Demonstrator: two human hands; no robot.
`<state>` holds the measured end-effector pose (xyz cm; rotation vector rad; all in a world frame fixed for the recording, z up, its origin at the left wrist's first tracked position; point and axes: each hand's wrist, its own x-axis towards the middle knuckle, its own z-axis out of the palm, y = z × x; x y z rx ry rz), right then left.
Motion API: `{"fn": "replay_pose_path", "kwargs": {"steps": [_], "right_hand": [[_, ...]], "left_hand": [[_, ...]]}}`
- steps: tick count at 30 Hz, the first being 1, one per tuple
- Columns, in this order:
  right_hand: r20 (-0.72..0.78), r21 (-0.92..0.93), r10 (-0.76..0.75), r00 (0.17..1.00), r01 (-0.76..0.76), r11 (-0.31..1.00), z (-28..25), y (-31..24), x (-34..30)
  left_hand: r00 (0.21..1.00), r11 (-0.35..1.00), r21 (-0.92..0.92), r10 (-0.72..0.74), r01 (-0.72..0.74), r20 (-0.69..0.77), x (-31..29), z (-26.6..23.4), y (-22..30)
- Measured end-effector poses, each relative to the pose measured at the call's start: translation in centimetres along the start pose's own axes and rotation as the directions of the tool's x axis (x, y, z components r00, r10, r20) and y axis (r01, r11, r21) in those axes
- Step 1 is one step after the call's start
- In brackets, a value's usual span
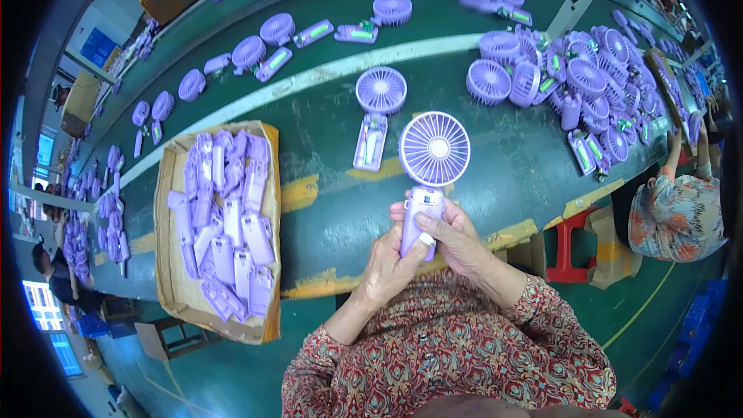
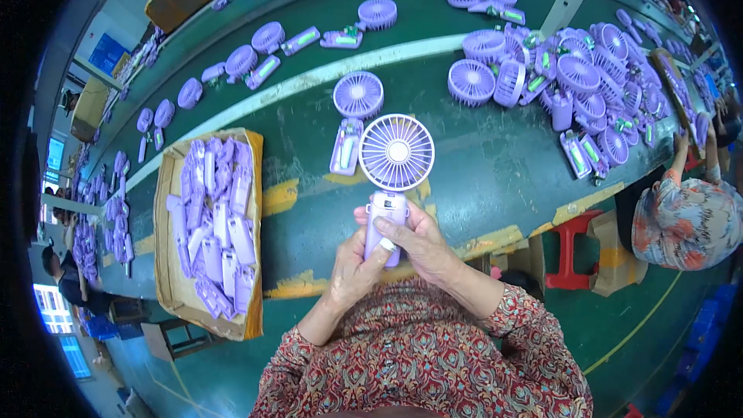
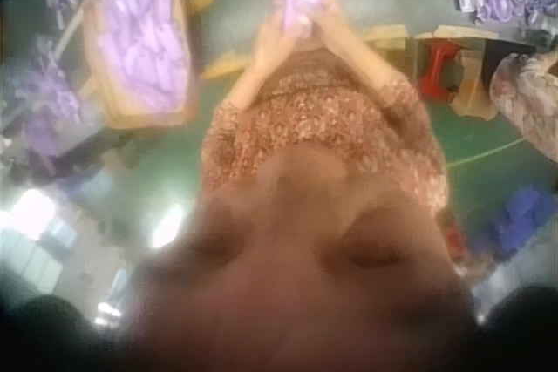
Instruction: The person assembles handheld fans by fitting handle casings onto the fan bodies by hand, turns each fan on to test it, and places the assembled fans onto the conveyor belt.
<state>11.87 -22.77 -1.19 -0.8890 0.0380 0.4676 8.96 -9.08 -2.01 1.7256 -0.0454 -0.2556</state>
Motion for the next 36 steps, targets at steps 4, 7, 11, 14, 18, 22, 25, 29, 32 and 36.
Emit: {"fn": "replay_pose_path", "kwargs": {"steps": [4,7,11,14,18,22,25,29,32,36], "right_hand": [[-0.056,-0.396,-0.204,0.977,0.166,0.903,-1.2,-5.5,4.3],[-0.034,-0.889,-0.524,0.851,0.214,0.405,-3.7,-12.0,11.6],[-0.009,-0.986,-0.735,0.678,-0.129,-0.107,-9.0,-17.5,23.9],[-0.084,-0.906,-0.784,0.614,-0.374,-0.196,-12.1,-18.4,31.5],[-0.102,-0.819,-0.797,0.595,-0.505,-0.272,-15.0,-18.3,36.3],[0.192,-0.805,-0.829,0.526,-0.399,-0.439,-15.6,-16.4,37.8],[0.603,-0.778,-0.628,0.492,0.190,-0.599,-11.5,-16.4,37.1],[0.499,-0.782,-0.211,0.840,0.332,-0.528,-6.7,-13.1,36.1],[0.128,-0.831,-0.119,0.985,0.041,-0.555,-6.0,-15.2,36.9],[0.148,-0.832,-0.199,0.969,0.013,-0.554,-8.0,-16.6,33.7]], "left_hand": [[0.992,0.999,0.030,-0.038,0.035,0.121,2.7,-0.9,-0.1],[0.998,0.999,0.028,-0.022,0.020,0.061,3.9,-1.6,-2.3],[0.998,0.990,-0.129,-0.062,0.062,0.008,4.1,-1.8,-4.2],[0.999,0.997,-0.069,-0.028,0.030,0.039,4.2,-2.1,-5.0],[0.999,0.997,0.076,0.026,-0.028,0.029,4.8,-2.4,-4.1],[0.993,0.981,0.157,0.110,-0.114,0.036,5.4,-2.7,-3.9],[0.985,0.964,0.207,0.174,-0.169,-0.006,5.4,-2.7,-3.7],[0.986,0.944,0.288,0.166,-0.160,0.005,5.4,-2.3,-4.1],[0.980,0.937,0.295,0.197,-0.188,-0.002,5.5,-2.0,-3.8],[0.982,0.953,0.244,0.188,-0.179,-0.014,4.9,-1.9,-3.9]]}}
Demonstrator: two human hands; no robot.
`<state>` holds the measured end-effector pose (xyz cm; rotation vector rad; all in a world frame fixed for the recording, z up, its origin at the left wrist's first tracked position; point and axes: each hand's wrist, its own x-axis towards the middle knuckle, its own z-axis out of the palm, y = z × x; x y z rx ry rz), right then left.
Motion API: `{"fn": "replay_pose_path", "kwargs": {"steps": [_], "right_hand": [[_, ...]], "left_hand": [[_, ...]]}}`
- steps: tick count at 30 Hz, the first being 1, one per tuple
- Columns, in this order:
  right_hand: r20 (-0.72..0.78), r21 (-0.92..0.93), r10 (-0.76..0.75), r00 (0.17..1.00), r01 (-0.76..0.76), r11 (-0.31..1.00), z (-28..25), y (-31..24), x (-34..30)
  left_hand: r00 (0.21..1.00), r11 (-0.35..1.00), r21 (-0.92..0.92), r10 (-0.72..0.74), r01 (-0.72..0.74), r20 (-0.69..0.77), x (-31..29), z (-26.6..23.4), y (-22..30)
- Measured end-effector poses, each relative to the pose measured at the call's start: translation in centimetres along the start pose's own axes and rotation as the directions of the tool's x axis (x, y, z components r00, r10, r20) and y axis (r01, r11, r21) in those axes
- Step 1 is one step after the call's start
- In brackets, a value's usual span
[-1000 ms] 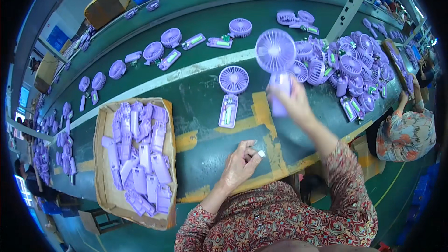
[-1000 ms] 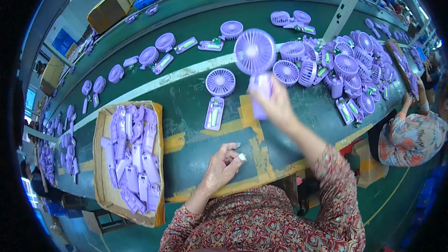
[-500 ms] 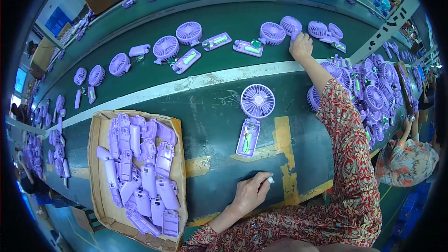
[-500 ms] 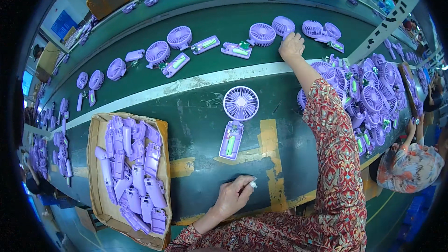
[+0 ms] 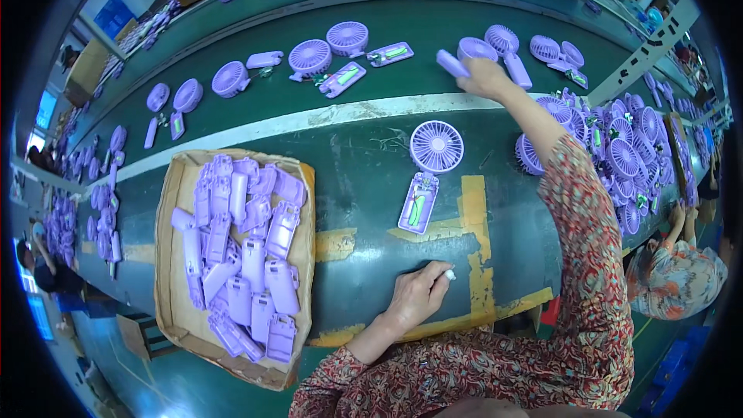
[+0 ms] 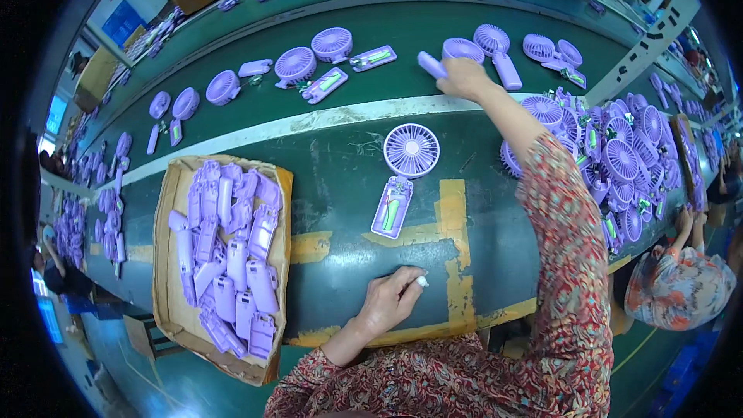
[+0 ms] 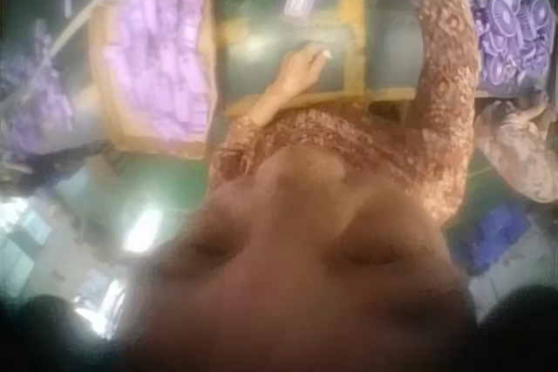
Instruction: The person assembles handheld fans by fitting handle casings onto the fan bodies by hand, turns each fan on to test it, and places the assembled fans onto the conveyor belt.
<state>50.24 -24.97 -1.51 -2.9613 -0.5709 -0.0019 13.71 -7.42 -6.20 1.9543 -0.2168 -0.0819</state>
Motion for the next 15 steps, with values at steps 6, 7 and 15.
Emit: {"fn": "replay_pose_path", "kwargs": {"steps": [6,7,15], "right_hand": [[-0.144,0.473,-0.068,0.987,0.129,0.871,-6.5,-0.7,-11.1],[-0.137,0.501,-0.050,0.989,0.112,0.858,-7.6,-0.9,-14.0],[-0.249,0.249,-0.213,0.945,0.275,0.929,-3.2,0.7,-31.8]], "left_hand": [[0.988,0.994,0.014,0.109,-0.108,-0.108,-4.4,-2.7,1.8],[0.983,0.991,0.058,0.129,-0.123,-0.128,-5.5,-3.6,2.6],[0.894,0.881,0.404,-0.045,0.245,-0.445,-12.4,-14.3,5.0]]}}
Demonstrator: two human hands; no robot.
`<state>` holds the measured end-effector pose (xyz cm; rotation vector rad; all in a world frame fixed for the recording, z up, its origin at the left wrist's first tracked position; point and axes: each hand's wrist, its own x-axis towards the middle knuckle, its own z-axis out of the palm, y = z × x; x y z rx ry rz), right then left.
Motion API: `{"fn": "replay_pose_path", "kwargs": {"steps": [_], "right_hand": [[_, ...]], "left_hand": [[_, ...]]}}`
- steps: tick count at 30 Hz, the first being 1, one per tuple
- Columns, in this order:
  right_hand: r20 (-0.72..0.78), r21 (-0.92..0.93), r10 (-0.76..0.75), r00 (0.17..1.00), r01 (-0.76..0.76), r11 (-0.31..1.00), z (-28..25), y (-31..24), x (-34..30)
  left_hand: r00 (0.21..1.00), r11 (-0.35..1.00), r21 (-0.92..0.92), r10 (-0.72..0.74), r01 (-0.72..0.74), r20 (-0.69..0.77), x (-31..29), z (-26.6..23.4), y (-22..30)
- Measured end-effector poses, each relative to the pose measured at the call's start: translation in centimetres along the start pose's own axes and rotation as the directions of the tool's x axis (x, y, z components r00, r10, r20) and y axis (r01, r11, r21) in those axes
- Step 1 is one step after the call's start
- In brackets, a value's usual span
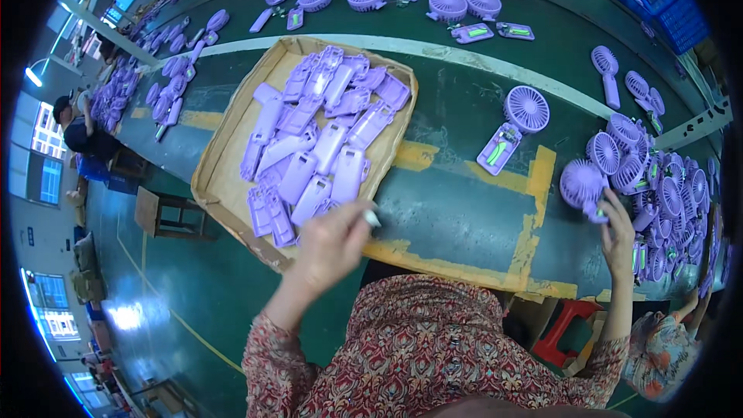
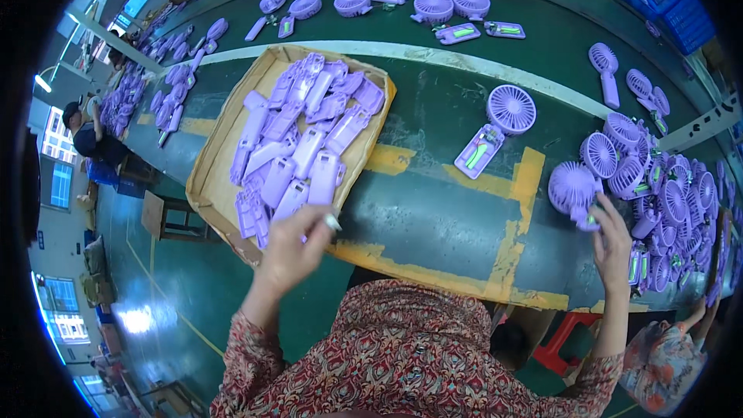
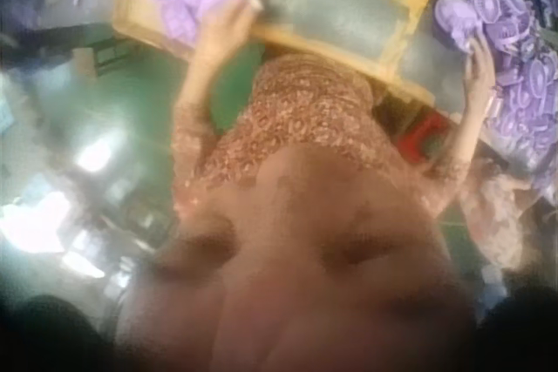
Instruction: The person assembles handheld fans by fitting handle casings onto the fan bodies by hand, turns each fan on to test it, and places the assembled fans onto the conveyor belt.
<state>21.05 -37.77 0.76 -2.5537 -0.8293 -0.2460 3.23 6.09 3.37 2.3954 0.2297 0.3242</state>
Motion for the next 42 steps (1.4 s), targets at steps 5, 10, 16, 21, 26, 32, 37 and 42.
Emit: {"fn": "replay_pose_path", "kwargs": {"steps": [5,10,16,21,26,32,37,42], "right_hand": [[0.208,-0.425,0.037,0.977,0.056,0.904,-0.9,0.9,-5.6],[-0.141,-0.209,0.242,0.960,-0.268,0.940,-2.4,-4.3,-2.6],[0.078,0.314,0.481,0.873,-0.480,0.819,7.6,-10.4,7.9],[0.125,0.197,0.618,0.777,-0.629,0.752,11.7,-11.1,12.7],[0.059,0.127,0.708,0.704,-0.709,0.694,13.8,-11.7,14.7],[0.194,0.157,0.697,0.690,-0.723,0.673,12.5,-12.1,14.3],[0.523,0.674,0.454,0.721,-0.676,0.299,12.1,-11.8,9.5],[0.643,0.748,0.350,0.681,-0.657,-0.094,12.7,-14.0,3.5]], "left_hand": [[0.998,0.932,0.356,-0.049,0.064,-0.050,3.2,-2.7,-4.6],[0.997,0.809,0.587,-0.033,-0.018,0.076,5.6,0.4,-5.5],[0.975,0.835,0.527,-0.218,0.161,0.048,4.5,0.2,-5.9],[0.986,0.928,0.337,-0.132,0.159,-0.104,3.1,-1.3,-3.1],[0.982,0.954,-0.274,-0.157,0.123,-0.105,1.0,0.0,-0.3],[0.992,0.900,-0.416,-0.111,0.127,0.061,-0.4,4.1,1.0],[0.984,0.892,-0.428,-0.090,0.148,0.154,-1.1,5.4,1.6],[0.966,0.877,-0.437,-0.098,0.197,0.238,-1.6,6.9,2.7]]}}
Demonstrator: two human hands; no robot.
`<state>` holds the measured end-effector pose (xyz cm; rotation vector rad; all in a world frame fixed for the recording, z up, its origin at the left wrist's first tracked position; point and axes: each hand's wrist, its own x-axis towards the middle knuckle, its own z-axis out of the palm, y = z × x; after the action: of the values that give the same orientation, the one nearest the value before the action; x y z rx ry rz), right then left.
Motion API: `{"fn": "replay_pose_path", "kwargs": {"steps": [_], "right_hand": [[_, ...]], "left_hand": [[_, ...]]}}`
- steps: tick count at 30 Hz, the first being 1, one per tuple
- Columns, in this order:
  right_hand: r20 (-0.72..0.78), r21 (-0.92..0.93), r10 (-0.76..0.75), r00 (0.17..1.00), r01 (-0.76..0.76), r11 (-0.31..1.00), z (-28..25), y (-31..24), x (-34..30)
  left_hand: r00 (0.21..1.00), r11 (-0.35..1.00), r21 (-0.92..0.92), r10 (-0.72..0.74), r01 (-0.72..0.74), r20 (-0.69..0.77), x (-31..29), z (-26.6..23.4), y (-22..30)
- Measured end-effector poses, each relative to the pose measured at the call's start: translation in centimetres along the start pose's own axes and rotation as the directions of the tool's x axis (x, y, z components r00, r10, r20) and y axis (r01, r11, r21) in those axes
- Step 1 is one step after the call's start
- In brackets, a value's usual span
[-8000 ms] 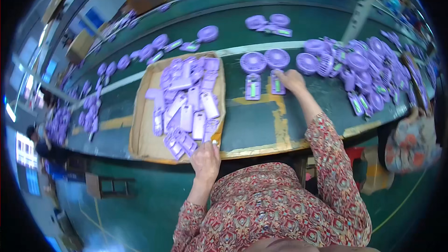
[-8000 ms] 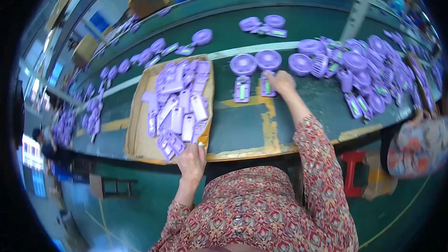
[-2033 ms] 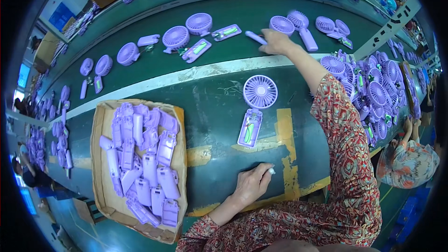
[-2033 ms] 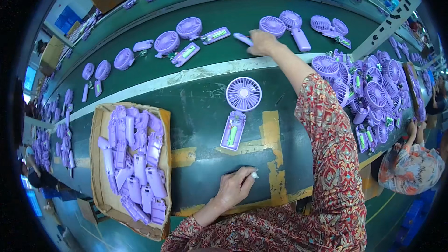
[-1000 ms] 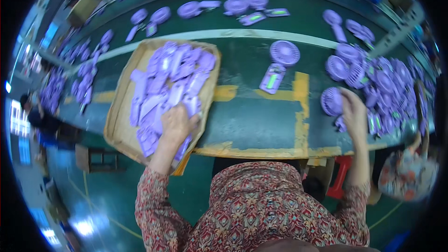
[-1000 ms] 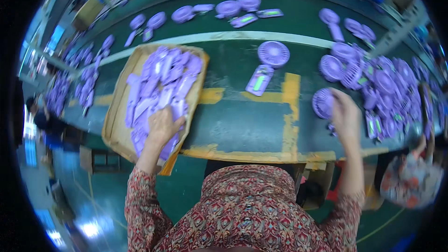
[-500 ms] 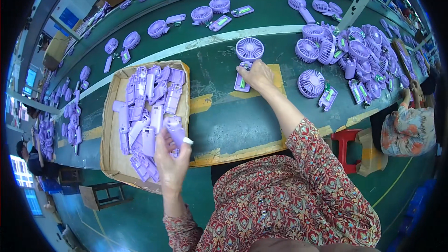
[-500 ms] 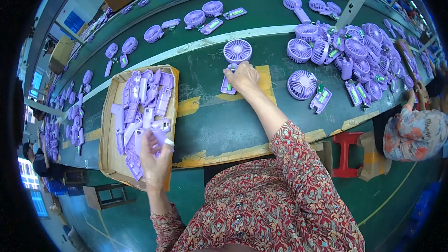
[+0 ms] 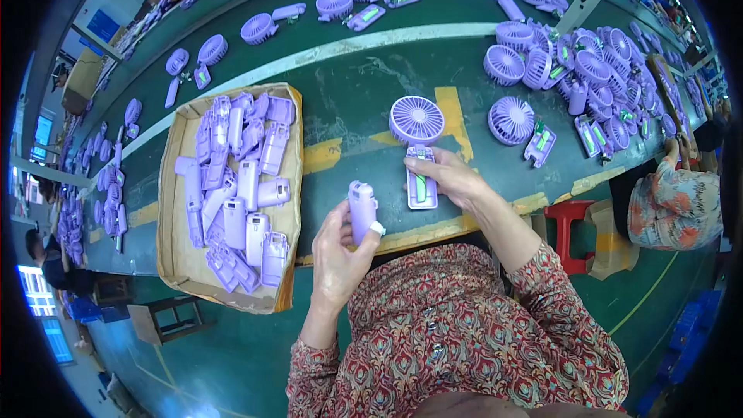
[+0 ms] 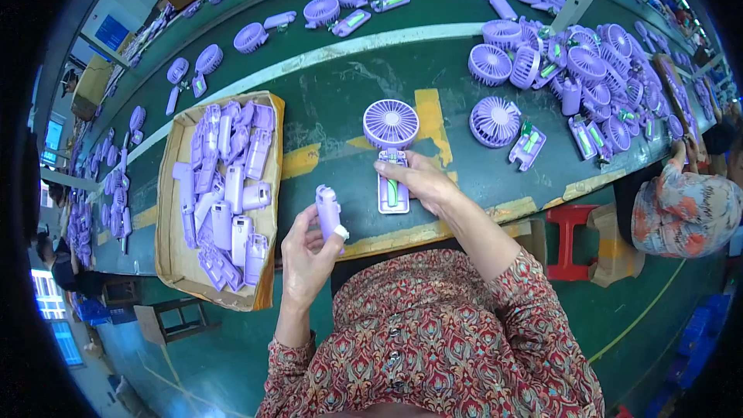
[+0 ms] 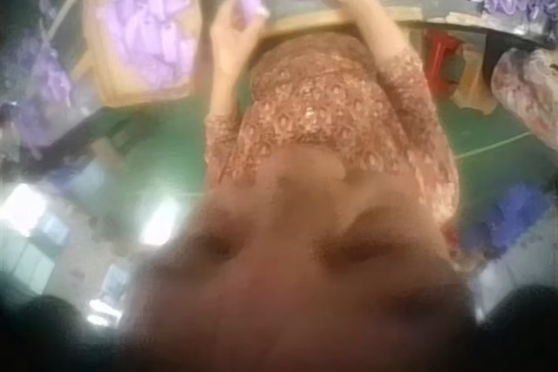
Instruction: The person assembles handheld fans by fitting handle casings onto the fan bodies by hand, turns each fan on to test it, and places the assembled fans onto the conveyor belt.
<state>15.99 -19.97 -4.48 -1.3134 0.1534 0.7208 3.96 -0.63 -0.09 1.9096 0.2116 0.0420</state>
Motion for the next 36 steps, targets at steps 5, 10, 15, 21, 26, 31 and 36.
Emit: {"fn": "replay_pose_path", "kwargs": {"steps": [5,10,15,21,26,31,36], "right_hand": [[0.143,0.350,0.008,0.990,-0.058,0.935,0.6,2.1,-2.5],[0.189,0.489,-0.047,0.981,-0.052,0.871,0.5,3.1,-3.1],[0.235,0.511,-0.057,0.970,-0.074,0.856,0.5,2.9,-3.5],[0.246,0.506,-0.058,0.968,-0.077,0.859,0.3,2.6,-3.5],[0.294,0.521,-0.066,0.954,-0.102,0.847,-0.1,3.0,-3.2],[0.309,0.425,-0.050,0.950,-0.091,0.901,0.0,2.8,-3.3],[0.309,0.326,-0.083,0.948,-0.024,0.945,0.3,2.7,-3.5]], "left_hand": [[0.995,0.969,0.225,0.102,-0.100,0.006,0.3,2.1,0.8],[0.991,0.866,0.484,0.125,-0.128,0.037,0.9,4.3,2.6],[0.988,0.782,0.604,0.139,-0.153,0.070,1.6,5.8,3.2],[0.987,0.719,0.677,0.133,-0.161,0.092,2.2,6.8,3.0],[0.976,0.658,0.722,0.179,-0.214,0.126,2.2,7.1,2.8],[0.959,0.638,0.718,0.229,-0.277,0.166,2.2,6.8,2.3],[0.965,0.635,0.727,0.176,-0.260,0.192,2.1,6.6,2.5]]}}
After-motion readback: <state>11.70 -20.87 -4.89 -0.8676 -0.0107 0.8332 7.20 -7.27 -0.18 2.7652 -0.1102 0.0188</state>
